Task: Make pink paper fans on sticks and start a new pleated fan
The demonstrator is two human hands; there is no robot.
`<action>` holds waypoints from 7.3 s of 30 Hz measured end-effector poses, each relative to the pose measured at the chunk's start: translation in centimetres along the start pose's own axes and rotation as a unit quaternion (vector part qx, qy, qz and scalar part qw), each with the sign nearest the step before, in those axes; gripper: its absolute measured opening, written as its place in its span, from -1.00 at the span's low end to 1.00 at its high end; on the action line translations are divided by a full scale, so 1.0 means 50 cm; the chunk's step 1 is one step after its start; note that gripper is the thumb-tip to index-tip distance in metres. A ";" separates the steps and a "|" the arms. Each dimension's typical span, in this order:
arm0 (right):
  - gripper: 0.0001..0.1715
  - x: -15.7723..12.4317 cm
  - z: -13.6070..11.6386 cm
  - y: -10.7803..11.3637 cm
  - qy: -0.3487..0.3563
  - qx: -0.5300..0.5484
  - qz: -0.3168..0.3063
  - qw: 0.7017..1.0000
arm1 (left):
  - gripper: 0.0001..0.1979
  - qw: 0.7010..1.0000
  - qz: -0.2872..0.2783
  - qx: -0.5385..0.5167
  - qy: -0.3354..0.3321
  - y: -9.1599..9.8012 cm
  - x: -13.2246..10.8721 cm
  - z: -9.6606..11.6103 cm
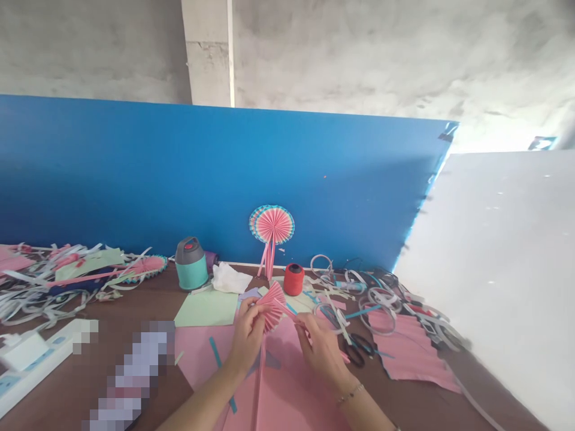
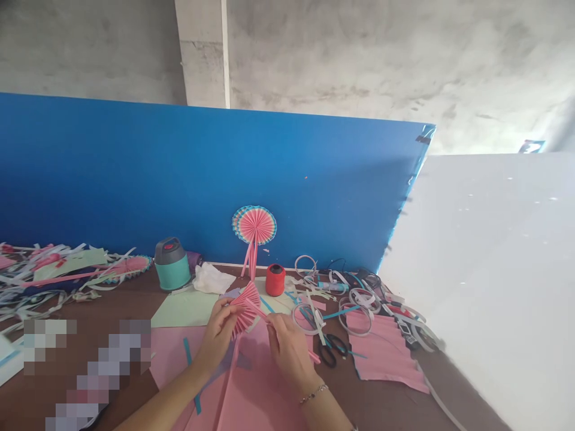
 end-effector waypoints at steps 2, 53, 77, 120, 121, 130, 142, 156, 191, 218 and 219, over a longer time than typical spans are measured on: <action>-0.74 0.002 -0.009 -0.001 0.016 0.006 -0.005 1.000 | -0.75 0.999 -0.036 -0.032 0.021 -0.014 -0.005 0.005; -0.81 0.001 -0.023 0.008 0.039 0.021 0.031 0.999 | -0.72 0.988 -0.122 -0.085 0.034 -0.048 -0.015 0.007; -0.77 0.001 0.018 0.001 -0.068 0.061 0.025 0.995 | -0.68 0.987 -0.080 -0.118 0.081 -0.038 -0.007 -0.016; -0.85 -0.002 0.111 0.008 -0.227 0.257 0.082 0.936 | -0.64 0.984 -0.058 -0.118 0.120 -0.028 0.006 -0.041; -0.85 -0.002 0.110 0.007 -0.228 0.262 0.079 0.934 | -0.63 0.984 -0.063 -0.109 0.130 -0.032 0.002 -0.045; -0.85 -0.001 0.072 -0.014 -0.198 0.260 0.038 0.944 | -0.63 0.979 -0.060 -0.119 0.153 -0.037 -0.005 -0.056; -0.79 0.010 -0.058 -0.003 0.038 -0.008 0.002 0.999 | -0.61 0.984 -0.028 -0.088 0.153 -0.035 -0.015 -0.048; -0.77 0.003 -0.016 0.001 -0.025 0.060 0.036 0.997 | -0.67 0.956 -0.088 -0.225 0.165 -0.050 -0.010 -0.049; -0.85 0.002 -0.095 0.027 0.037 0.090 0.073 0.993 | -0.75 0.992 -0.037 -0.124 0.001 -0.013 -0.029 0.062; -0.81 -0.002 -0.122 0.091 0.110 0.140 0.060 0.982 | -0.70 0.993 -0.066 -0.019 -0.100 0.010 0.009 0.056; -0.80 -0.003 -0.126 0.089 0.118 0.131 0.054 0.983 | -0.69 0.995 -0.063 -0.033 -0.077 0.012 0.013 0.050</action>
Point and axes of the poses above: each hand's wrist, its own x-axis towards the middle knuckle, its own y-axis out of the back of the hand, z = x × y, the point moved 9 cm from there along x, towards the middle knuckle, and after that the axes turned 13 degrees about x, right-handed, at the moved point
